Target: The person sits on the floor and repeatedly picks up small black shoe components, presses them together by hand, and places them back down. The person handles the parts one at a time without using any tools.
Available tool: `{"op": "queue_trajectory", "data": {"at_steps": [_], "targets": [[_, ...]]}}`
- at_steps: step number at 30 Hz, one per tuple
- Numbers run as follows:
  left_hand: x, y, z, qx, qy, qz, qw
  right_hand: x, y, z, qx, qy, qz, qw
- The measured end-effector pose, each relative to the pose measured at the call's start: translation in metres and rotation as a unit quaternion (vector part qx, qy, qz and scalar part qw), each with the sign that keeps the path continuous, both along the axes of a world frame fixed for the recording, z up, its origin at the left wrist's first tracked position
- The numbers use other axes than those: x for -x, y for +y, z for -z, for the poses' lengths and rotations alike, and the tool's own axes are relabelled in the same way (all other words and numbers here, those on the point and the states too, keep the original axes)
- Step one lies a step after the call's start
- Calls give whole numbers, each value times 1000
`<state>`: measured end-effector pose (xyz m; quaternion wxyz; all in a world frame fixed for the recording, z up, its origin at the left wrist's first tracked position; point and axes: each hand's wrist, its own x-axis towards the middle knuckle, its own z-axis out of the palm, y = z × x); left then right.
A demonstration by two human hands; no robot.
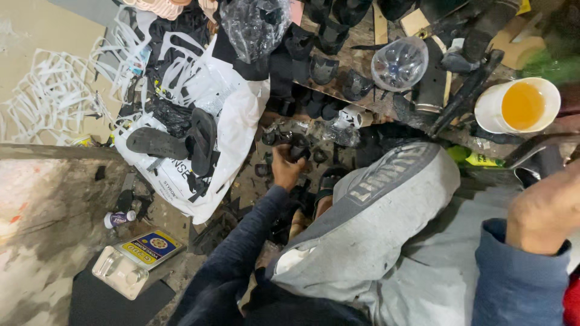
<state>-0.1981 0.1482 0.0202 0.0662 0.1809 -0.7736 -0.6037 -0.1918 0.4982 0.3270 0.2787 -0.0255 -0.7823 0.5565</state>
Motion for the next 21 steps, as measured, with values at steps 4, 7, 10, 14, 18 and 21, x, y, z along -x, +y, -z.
{"op": "queue_trajectory", "data": {"at_steps": [4,7,10,14,18,21], "targets": [[19,31,20,134,-86,65,985,2,4,4,-5,-13,7,1000],[45,49,26,201,-54,113,972,-3,7,1,-13,-17,15,1000],[68,65,32,331,-88,122,932,-10,10,3,-40,-21,18,999],[79,69,42,318,-44,145,936,-23,20,12,-14,-64,46,997],[75,69,30,347,-74,164,921,-35,28,22,-3,-74,41,996],[78,68,17,330,-53,162,929,-41,31,25,9,-66,40,997]]}}
